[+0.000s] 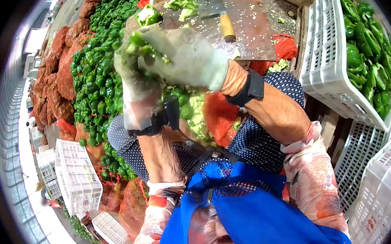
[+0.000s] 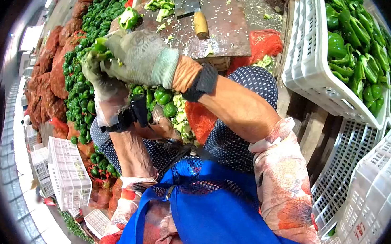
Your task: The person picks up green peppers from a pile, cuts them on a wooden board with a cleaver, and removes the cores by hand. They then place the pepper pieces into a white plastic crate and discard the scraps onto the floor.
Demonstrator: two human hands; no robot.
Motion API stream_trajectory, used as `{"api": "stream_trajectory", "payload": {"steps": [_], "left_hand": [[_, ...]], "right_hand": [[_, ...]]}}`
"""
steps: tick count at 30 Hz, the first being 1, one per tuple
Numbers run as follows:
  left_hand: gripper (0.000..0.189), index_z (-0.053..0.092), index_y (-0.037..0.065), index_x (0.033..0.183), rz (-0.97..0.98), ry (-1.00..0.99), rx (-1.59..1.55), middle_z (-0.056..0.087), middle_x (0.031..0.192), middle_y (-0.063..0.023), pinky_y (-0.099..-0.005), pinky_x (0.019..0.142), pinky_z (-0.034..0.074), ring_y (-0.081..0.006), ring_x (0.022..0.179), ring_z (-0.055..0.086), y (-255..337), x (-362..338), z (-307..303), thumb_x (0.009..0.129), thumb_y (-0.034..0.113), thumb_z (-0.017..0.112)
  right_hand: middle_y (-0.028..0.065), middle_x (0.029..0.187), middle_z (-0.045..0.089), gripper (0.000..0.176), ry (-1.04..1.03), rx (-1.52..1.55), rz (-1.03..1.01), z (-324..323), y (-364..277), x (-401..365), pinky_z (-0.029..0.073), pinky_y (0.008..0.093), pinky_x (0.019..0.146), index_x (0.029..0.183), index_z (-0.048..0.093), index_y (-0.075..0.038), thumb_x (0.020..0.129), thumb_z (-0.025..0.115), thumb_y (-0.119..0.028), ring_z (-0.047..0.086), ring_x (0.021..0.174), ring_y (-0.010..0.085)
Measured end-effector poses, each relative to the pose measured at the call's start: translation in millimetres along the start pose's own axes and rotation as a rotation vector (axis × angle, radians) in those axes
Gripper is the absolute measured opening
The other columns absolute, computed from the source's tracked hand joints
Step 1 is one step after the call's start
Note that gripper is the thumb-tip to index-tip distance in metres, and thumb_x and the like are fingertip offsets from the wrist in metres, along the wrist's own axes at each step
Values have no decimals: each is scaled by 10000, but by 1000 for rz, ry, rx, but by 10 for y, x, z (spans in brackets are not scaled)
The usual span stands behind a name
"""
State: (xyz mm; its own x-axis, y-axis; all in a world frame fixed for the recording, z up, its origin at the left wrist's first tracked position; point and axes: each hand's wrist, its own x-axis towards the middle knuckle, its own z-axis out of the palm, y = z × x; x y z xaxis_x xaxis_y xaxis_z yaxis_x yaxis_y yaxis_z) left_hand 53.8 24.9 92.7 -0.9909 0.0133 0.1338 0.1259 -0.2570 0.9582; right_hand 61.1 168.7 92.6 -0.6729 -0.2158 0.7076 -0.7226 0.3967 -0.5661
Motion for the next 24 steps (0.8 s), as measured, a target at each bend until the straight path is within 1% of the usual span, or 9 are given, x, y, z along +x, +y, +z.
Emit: {"api": "stream_trajectory", "payload": {"steps": [3,7,9,10,11,13,15,21,24], "left_hand": [[399,584,67,1138,-79,136,-413,619,1030,-53,-310,774,510,-171,881,603,140,-69,338,931,401,511],[308,544,42,1191,-153,-2,-232,614,1102,-85,-304,782,523,-190,900,622,75,258,16,976,241,449],[433,576,90,1216,554,-192,960,602,1207,-91,-374,880,507,-226,1105,583,52,294,-76,968,412,428],[380,543,55,1253,74,-168,191,562,1266,-107,-346,925,477,-209,1198,516,65,249,-20,959,285,473],[367,516,21,1270,-22,-173,19,552,1266,-110,-316,967,445,-197,1213,498,72,188,49,945,190,486],[391,463,12,1307,63,-220,424,536,1274,-94,-315,1003,415,-189,1202,503,61,84,63,950,171,490],[449,407,40,1351,-9,-208,69,512,1292,-85,-333,961,456,-195,1183,512,52,80,105,949,213,511],[488,412,103,1359,59,-110,293,521,1280,-78,-335,938,476,-202,1128,548,14,102,14,932,281,569],[497,418,85,1354,55,-302,37,534,1265,-75,-333,943,465,-196,1121,551,13,87,-62,919,252,590]], "right_hand": [[153,881,623,316,125,87,-37,138,204,-2,516,446,647,1164,526,-87,888,564,-236,633,760,356],[148,933,622,248,240,-180,-172,132,362,21,516,461,637,1153,541,-137,914,525,-203,633,792,351],[170,908,625,299,58,-228,93,-70,221,71,530,432,665,1136,545,-77,938,511,-299,641,789,337],[168,880,633,357,51,-181,258,-129,106,95,538,406,670,1156,542,-54,952,500,-344,646,774,312],[167,852,641,417,38,-122,429,-141,40,105,545,380,676,1177,539,-32,965,489,-389,651,759,287],[190,1018,622,524,173,-111,233,110,231,44,556,376,757,1224,498,6,960,479,-446,646,868,250],[205,1075,593,521,47,-60,364,152,218,23,541,394,810,1230,490,-4,952,494,-444,631,935,271],[205,993,608,531,-49,-219,238,27,58,15,529,418,799,1183,519,-26,941,468,-496,643,895,331],[195,900,630,492,-134,-121,335,-42,5,55,533,408,745,1149,552,-53,937,477,-491,656,834,326]]}}
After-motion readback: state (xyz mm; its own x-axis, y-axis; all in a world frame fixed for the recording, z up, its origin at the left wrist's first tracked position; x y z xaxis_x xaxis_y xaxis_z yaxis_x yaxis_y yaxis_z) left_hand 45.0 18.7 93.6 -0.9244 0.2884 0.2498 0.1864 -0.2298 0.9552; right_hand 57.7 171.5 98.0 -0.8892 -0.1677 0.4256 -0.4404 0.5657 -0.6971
